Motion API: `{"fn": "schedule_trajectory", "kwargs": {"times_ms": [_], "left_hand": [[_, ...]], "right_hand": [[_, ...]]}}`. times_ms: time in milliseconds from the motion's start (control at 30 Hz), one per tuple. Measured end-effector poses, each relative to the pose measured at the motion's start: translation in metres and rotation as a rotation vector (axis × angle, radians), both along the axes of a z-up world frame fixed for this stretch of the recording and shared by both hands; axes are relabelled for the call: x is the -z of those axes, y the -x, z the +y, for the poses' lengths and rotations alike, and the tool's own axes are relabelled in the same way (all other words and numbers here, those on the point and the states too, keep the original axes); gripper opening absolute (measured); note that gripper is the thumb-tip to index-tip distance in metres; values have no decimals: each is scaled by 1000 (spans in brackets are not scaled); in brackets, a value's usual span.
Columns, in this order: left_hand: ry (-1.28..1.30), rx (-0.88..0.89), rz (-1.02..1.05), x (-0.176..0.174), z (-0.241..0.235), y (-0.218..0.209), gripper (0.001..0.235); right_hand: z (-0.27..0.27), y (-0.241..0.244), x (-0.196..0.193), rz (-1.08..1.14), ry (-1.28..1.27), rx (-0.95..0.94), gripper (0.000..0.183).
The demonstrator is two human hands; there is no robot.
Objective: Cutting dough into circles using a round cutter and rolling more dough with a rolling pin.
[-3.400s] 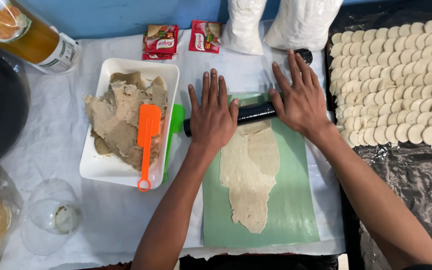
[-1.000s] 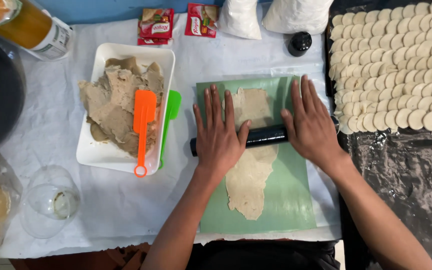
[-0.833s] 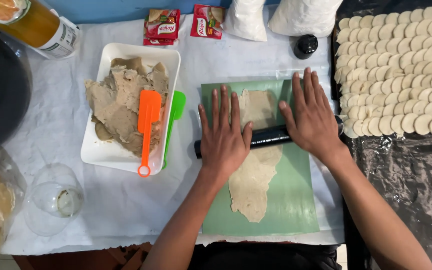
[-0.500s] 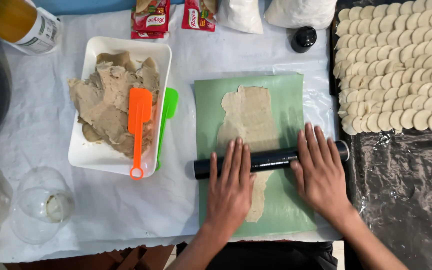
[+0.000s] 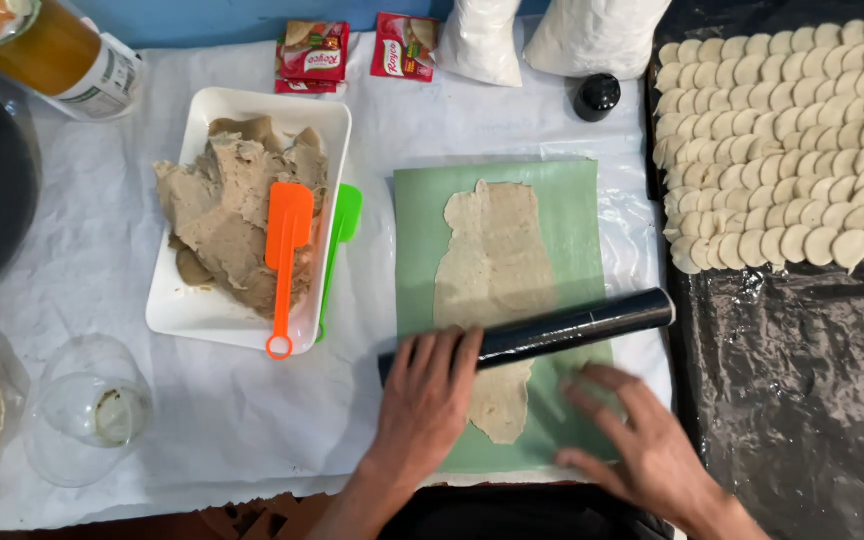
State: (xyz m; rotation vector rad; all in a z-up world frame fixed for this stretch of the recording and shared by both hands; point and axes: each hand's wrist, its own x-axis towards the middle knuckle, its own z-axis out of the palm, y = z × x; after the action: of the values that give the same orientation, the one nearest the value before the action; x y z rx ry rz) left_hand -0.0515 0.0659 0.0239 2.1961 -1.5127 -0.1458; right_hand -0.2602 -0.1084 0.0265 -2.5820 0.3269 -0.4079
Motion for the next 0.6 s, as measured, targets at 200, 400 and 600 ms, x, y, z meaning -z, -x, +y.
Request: {"fn": "schedule_trajectory", "kwargs": {"times_ms": [200, 400, 600], "left_hand": [[54, -48, -108, -9, -12, -60, 51], [83, -36, -104, -7, -29, -80, 49], [29, 29, 31, 0, -38, -81, 47]], "right_hand": [[4, 4, 16, 87, -53, -325, 38], [-7, -24, 27, -8, 24, -302, 31], [-67, -71, 28, -61, 29, -15, 34]]}}
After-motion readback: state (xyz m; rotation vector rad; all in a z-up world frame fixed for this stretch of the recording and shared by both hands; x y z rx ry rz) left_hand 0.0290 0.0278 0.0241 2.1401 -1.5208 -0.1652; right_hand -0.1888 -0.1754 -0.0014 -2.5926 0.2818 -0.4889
